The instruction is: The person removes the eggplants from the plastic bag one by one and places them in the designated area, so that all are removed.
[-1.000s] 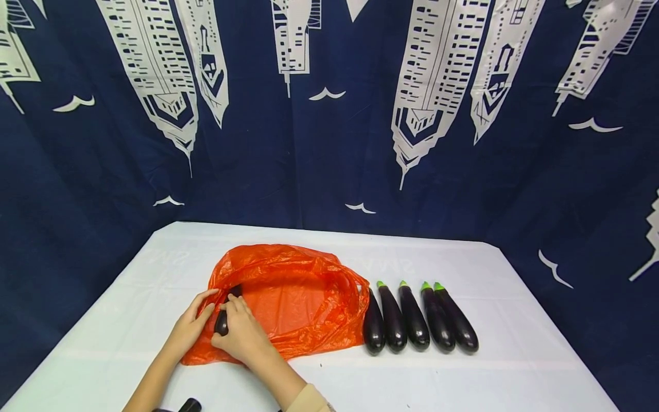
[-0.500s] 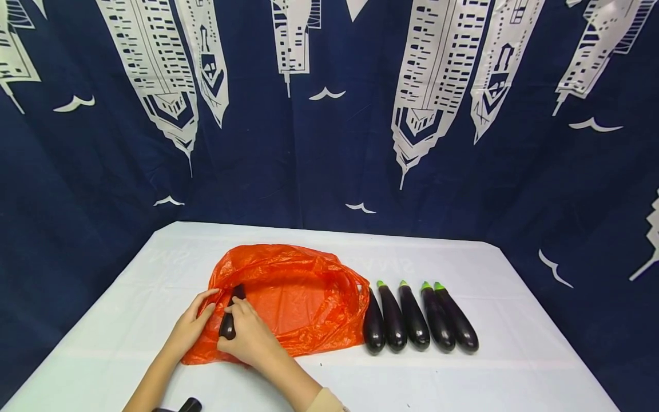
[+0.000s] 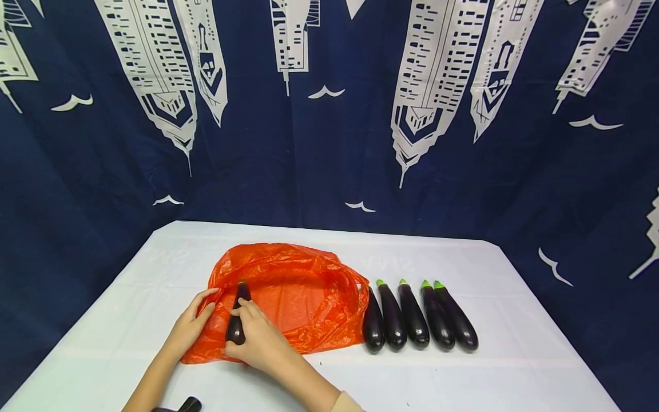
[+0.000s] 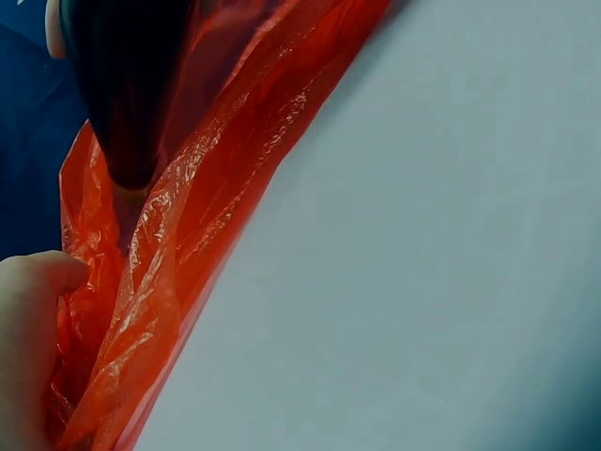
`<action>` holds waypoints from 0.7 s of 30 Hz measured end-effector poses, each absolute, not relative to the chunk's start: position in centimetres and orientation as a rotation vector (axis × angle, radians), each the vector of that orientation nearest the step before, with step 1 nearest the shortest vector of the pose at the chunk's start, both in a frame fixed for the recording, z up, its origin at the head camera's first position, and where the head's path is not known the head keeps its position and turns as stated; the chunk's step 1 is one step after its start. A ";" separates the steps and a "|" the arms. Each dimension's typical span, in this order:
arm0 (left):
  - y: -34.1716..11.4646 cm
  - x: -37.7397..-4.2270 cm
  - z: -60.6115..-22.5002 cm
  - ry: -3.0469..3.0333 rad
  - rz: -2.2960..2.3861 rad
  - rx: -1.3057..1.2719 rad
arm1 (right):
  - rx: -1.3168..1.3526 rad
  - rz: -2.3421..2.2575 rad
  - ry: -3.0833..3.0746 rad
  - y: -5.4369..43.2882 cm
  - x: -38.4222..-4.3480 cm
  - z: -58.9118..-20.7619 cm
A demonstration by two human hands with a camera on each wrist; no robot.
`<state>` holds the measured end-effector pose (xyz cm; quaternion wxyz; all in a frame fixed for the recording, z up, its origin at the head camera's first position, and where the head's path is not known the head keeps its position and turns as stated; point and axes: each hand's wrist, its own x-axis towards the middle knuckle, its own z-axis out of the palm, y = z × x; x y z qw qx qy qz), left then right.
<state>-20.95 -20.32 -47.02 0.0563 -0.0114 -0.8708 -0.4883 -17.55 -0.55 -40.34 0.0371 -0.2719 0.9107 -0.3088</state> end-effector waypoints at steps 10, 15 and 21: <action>-20.4 -20.9 -46.9 -2.642 -1.456 -0.046 | -0.823 -0.999 2.740 1.6 -16.6 -40.1; -20.3 -20.9 -47.0 -2.645 -1.447 -0.050 | -0.824 -1.010 2.737 2.4 -16.1 -40.1; -20.2 -20.9 -47.0 -2.657 -1.439 -0.040 | -0.824 -1.037 2.729 3.4 -15.6 -40.0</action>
